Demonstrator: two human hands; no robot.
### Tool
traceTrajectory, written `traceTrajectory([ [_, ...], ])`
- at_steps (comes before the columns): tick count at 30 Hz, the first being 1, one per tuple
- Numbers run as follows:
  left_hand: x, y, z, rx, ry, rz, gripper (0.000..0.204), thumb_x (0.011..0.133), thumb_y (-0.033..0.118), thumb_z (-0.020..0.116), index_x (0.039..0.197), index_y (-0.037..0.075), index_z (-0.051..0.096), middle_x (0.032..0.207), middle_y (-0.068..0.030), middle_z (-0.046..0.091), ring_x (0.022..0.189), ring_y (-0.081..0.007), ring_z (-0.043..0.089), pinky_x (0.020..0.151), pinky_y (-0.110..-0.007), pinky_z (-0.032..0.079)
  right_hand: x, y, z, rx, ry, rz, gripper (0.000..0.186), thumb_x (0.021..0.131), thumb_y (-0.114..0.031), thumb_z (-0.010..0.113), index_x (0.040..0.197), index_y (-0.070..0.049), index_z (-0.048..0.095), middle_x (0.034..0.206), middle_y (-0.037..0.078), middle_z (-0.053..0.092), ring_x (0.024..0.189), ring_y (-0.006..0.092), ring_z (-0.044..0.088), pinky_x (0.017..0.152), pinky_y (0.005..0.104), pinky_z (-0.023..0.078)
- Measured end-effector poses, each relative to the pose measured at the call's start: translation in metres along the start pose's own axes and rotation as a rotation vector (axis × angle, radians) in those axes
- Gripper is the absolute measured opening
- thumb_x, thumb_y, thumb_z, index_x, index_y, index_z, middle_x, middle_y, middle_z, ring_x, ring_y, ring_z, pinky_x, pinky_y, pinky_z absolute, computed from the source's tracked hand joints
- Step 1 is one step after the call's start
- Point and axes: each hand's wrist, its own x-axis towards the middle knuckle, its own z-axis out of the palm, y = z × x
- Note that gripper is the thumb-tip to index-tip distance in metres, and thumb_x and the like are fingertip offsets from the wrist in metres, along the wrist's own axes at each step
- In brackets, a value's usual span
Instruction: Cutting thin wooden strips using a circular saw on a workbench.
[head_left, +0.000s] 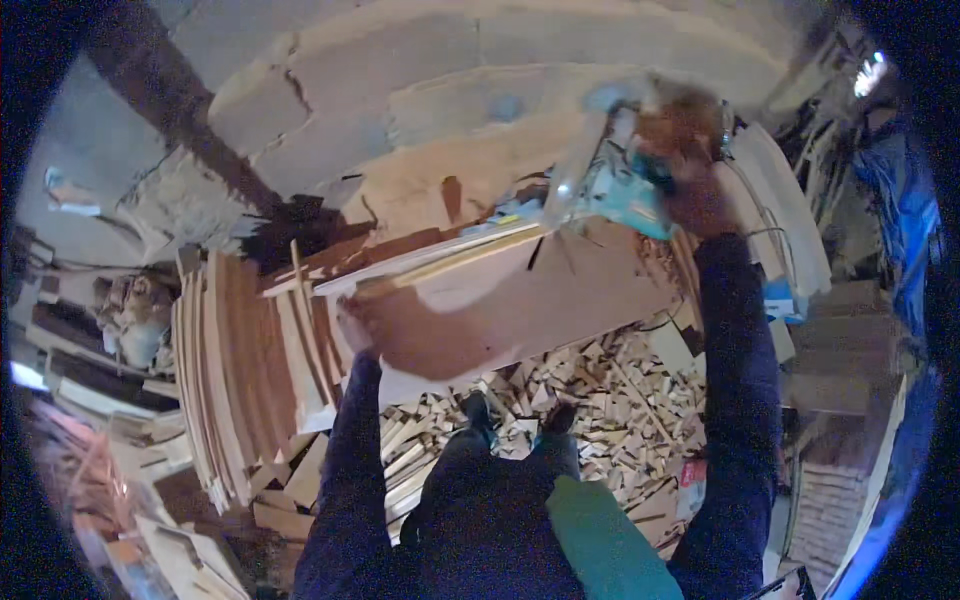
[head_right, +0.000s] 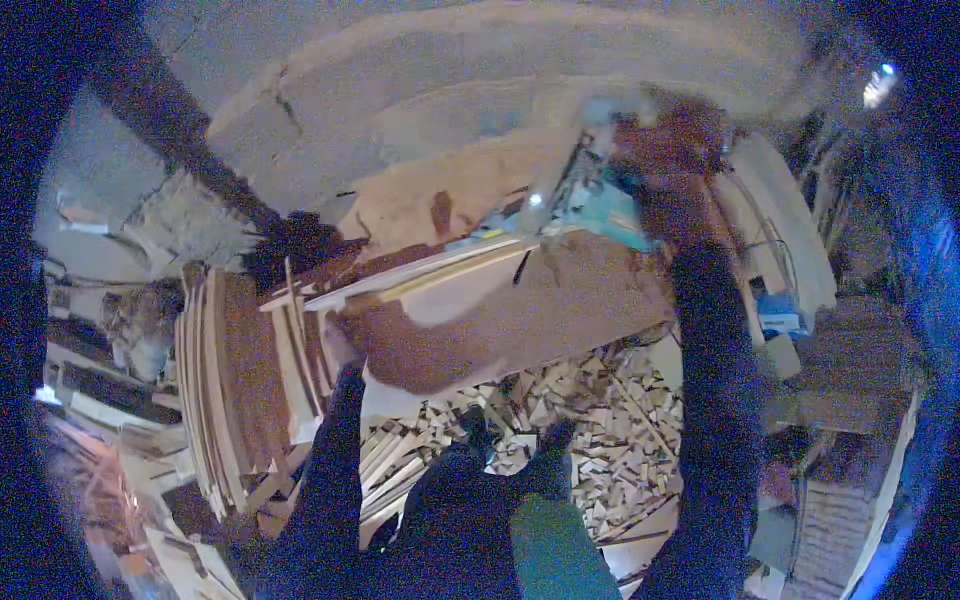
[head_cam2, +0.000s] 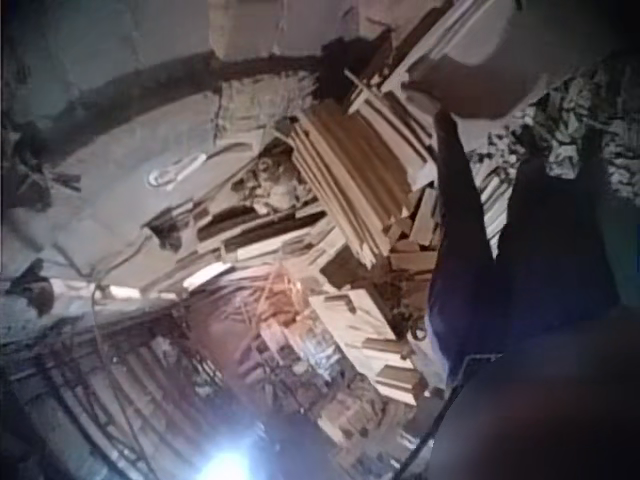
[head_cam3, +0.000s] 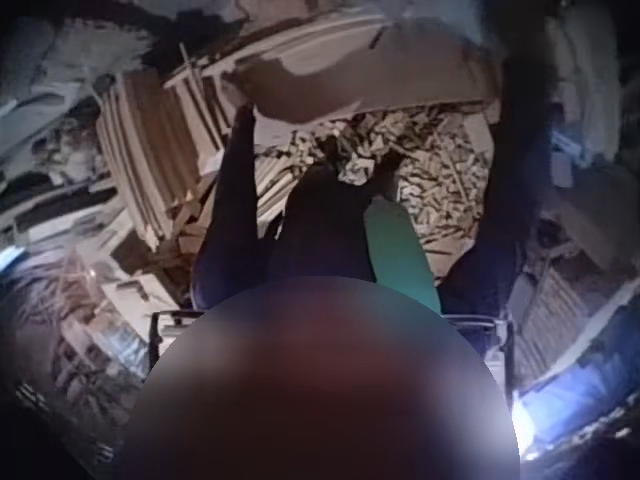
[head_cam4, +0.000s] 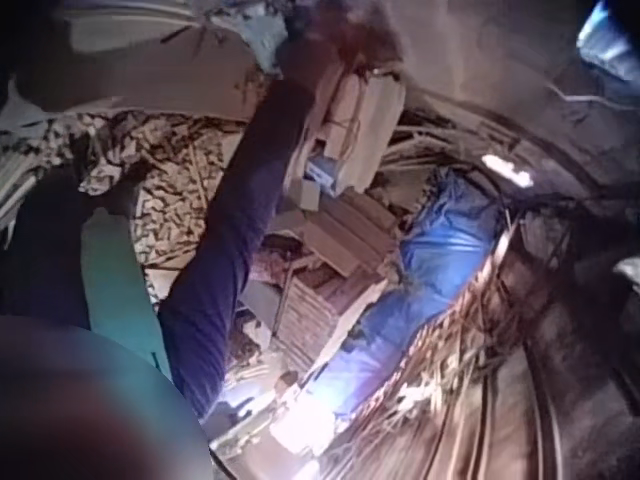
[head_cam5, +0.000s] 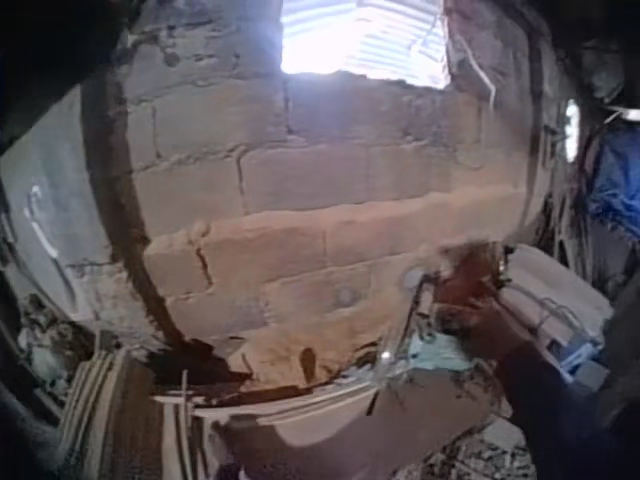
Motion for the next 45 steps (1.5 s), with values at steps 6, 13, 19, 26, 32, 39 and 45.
traceTrajectory([
  [6,-0.065,0.050,-0.025,0.564,-0.086,0.377,0.067,0.090,0.030,0.063,0.147,0.001,0.043,0.141,-0.0189,0.053,0.130,-0.0390,0.049,0.110,-0.052,0.038,0.003,0.003,0.013,0.338,0.185,0.088,0.058,0.073,-0.017,0.072,0.130,-0.011,0.064,0.108,0.025,0.068,0.100,0.0435,0.066,0.093,0.0540,0.052],
  [13,-0.021,0.048,0.035,0.895,-0.260,0.730,0.056,0.095,0.032,0.060,0.143,0.004,0.051,0.130,-0.0135,0.054,0.117,-0.0371,0.052,0.097,-0.054,0.045,0.001,-0.001,-0.009,0.142,0.219,-0.067,0.062,0.069,-0.019,0.079,0.128,-0.009,0.065,0.099,0.021,0.070,0.095,0.0433,0.068,0.082,0.0510,0.056],
  [19,-0.022,0.035,0.033,0.812,-0.358,0.822,0.050,0.093,0.022,0.063,0.138,0.002,0.053,0.133,-0.0153,0.054,0.110,-0.0380,0.054,0.089,-0.055,0.048,0.001,-0.012,-0.010,0.194,0.078,0.159,0.067,0.071,-0.019,0.079,0.135,-0.010,0.061,0.105,0.020,0.073,0.104,0.0415,0.068,0.092,0.0505,0.055],
  [26,-0.151,0.091,-0.051,0.459,-0.605,0.670,0.048,0.092,0.003,0.055,0.139,-0.003,0.050,0.138,-0.0267,0.052,0.129,-0.0457,0.049,0.108,-0.063,0.037,-0.029,-0.033,-0.031,0.272,0.384,0.137,0.044,0.084,-0.014,0.075,0.125,-0.003,0.063,0.130,0.021,0.063,0.123,0.0419,0.059,0.104,0.0520,0.048],
  [32,-0.266,0.146,0.028,0.286,-0.994,0.214,0.034,0.097,0.009,0.055,0.129,-0.001,0.059,0.129,-0.0250,0.056,0.115,-0.0438,0.054,0.098,-0.059,0.041,-0.269,-0.142,0.030,0.952,0.492,1.031,0.033,0.104,-0.023,0.059,0.128,0.000,0.059,0.125,0.018,0.063,0.116,0.0323,0.061,0.105,0.0434,0.047],
  [39,-0.358,0.287,0.215,-0.156,-1.064,0.356,0.030,0.105,0.020,0.056,0.126,0.000,0.061,0.101,-0.0193,0.063,0.090,-0.0355,0.062,0.076,-0.046,0.052,-0.380,-0.188,0.037,1.975,0.564,1.445,0.038,0.107,-0.031,0.056,0.130,-0.001,0.058,0.115,0.012,0.068,0.104,0.0212,0.067,0.090,0.0377,0.057],
  [45,-0.405,0.374,0.282,-0.291,-1.019,0.375,0.041,0.104,0.029,0.061,0.132,-0.001,0.057,0.108,-0.0233,0.060,0.099,-0.0365,0.061,0.083,-0.047,0.051,-0.410,-0.059,0.060,1.523,0.506,1.316,0.023,0.106,-0.024,0.059,0.112,-0.003,0.066,0.089,0.005,0.068,0.075,0.0146,0.063,0.068,0.0297,0.053],
])
